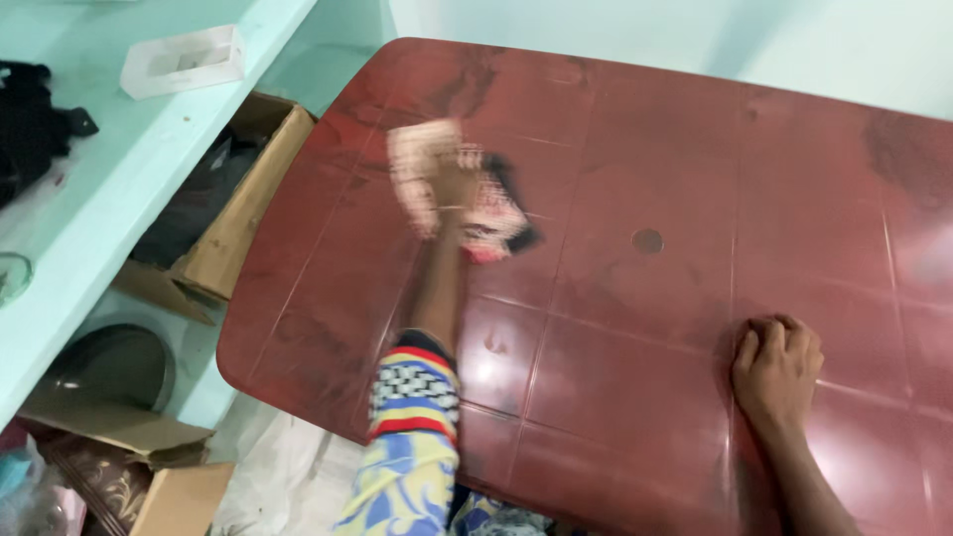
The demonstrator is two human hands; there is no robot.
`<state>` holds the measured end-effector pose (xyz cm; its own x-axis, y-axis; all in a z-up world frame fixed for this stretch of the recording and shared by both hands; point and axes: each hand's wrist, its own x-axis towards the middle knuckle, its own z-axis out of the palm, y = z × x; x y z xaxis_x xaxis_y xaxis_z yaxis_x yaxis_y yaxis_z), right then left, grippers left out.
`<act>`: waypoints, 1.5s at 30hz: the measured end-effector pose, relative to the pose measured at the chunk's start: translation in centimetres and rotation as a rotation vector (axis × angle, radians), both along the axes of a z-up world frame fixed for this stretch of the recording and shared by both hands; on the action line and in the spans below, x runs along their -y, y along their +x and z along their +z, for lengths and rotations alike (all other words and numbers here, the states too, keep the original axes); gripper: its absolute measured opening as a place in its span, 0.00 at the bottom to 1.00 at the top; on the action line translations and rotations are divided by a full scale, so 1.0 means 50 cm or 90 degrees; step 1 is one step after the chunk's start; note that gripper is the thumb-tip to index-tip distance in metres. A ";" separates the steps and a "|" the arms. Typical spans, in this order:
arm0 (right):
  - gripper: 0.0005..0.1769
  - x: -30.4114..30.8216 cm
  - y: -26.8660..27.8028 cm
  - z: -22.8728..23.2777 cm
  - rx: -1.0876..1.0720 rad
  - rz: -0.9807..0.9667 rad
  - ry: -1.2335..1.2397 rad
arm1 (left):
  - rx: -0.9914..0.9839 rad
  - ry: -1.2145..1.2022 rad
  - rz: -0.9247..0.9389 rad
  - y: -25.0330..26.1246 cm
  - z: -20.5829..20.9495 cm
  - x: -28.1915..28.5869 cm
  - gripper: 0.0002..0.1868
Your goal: The person wipes the surface of a reddish-brown table using a patterned cloth. They move the cloth back and forth across the table, covering different sections to clean the surface.
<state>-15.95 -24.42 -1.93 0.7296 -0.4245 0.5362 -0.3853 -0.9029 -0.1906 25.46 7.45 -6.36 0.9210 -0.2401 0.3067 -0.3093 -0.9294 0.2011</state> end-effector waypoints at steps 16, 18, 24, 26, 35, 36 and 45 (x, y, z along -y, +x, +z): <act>0.12 -0.022 -0.017 -0.017 0.026 0.002 0.041 | 0.000 0.087 -0.582 -0.617 0.047 0.441 0.33; 0.13 -0.056 -0.018 -0.002 -0.014 0.021 -0.003 | -0.024 0.097 -0.540 -0.609 0.054 0.406 0.34; 0.38 -0.178 -0.053 0.021 -0.272 0.045 -0.059 | -0.021 0.102 -0.520 -0.559 0.057 0.349 0.31; 0.44 -0.214 -0.077 0.055 -0.407 0.069 -0.137 | -0.019 0.081 -0.511 -0.554 0.058 0.345 0.32; 0.23 -0.156 -0.177 0.150 -0.181 0.117 0.573 | -0.013 -0.109 -0.414 -0.374 -0.036 0.241 0.36; 0.21 -0.131 -0.185 0.133 -0.099 0.123 0.516 | 0.006 -0.108 -0.402 -0.325 -0.050 0.202 0.37; 0.09 -0.061 -0.232 0.014 0.150 0.121 0.329 | 0.072 -0.040 -0.048 -0.033 -0.065 -0.413 0.37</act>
